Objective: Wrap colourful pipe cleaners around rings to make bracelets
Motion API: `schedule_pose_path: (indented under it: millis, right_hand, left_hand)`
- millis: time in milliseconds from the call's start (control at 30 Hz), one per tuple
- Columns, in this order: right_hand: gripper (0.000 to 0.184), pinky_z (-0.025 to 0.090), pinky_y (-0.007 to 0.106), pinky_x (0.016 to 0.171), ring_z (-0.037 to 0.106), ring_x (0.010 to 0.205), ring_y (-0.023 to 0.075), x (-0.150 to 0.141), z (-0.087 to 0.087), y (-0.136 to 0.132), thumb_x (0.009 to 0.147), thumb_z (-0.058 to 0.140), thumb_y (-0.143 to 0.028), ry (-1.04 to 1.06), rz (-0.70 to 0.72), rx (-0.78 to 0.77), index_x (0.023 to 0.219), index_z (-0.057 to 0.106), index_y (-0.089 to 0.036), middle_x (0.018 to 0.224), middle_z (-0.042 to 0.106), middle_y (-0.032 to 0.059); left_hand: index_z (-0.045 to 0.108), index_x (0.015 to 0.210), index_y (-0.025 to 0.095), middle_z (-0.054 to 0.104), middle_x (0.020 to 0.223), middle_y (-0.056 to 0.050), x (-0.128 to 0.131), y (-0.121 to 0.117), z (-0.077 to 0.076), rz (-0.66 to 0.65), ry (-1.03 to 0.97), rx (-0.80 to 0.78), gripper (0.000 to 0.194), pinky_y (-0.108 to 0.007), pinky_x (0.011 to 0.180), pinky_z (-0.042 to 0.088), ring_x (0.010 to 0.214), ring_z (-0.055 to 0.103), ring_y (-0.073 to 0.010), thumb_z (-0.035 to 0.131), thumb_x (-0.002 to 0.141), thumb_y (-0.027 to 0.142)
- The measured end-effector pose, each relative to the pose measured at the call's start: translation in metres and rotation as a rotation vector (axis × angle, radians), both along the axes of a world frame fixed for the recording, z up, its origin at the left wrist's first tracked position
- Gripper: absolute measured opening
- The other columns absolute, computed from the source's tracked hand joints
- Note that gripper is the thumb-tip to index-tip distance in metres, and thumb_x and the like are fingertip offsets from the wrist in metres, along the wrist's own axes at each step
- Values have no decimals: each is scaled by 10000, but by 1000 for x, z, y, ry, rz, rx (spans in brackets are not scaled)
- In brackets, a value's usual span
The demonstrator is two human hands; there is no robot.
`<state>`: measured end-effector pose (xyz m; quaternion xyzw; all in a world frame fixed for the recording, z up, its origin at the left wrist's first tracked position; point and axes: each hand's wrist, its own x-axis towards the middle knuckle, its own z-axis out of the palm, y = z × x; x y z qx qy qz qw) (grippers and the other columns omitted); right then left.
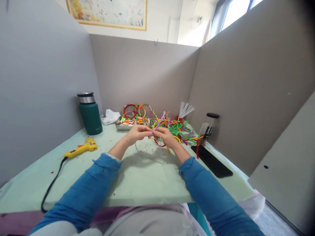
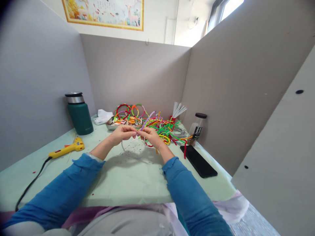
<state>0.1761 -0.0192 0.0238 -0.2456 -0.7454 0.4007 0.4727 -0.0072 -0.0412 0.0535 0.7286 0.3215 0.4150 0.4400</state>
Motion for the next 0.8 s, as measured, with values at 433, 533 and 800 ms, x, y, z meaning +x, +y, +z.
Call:
schedule_pose_path:
  millis: [433,533,800]
  right_hand:
    - [206,390,237,574,476,573,102,-2,6,-10,777,565,-359,54,53,47,744,621,-163,626,554,-4]
    - [231,387,232,546,480,561,97,-4,5,-11,783,563,-391,89,58,20,774,612,-165,680,591,10]
    - [319,300,209,406,390,415,75,-15,-18,5,709,604,-474,81,-169,-123,692,579,-157,516,510,-20]
  left_hand:
    - [668,786,104,634,660,-41,-7,0,3,-208,-98,-200,234,-212,376,111,348,243,9,687,677,309]
    - [667,807,108,632,667,-37,-6,1,4,-185,-150,-249,231,-200,370,112,345,220,19,686,681,301]
    - [666,868,123,637,677,-28,2,17,-14,91,-225,-282,326,-190,357,154,344,233,11,734,621,325]
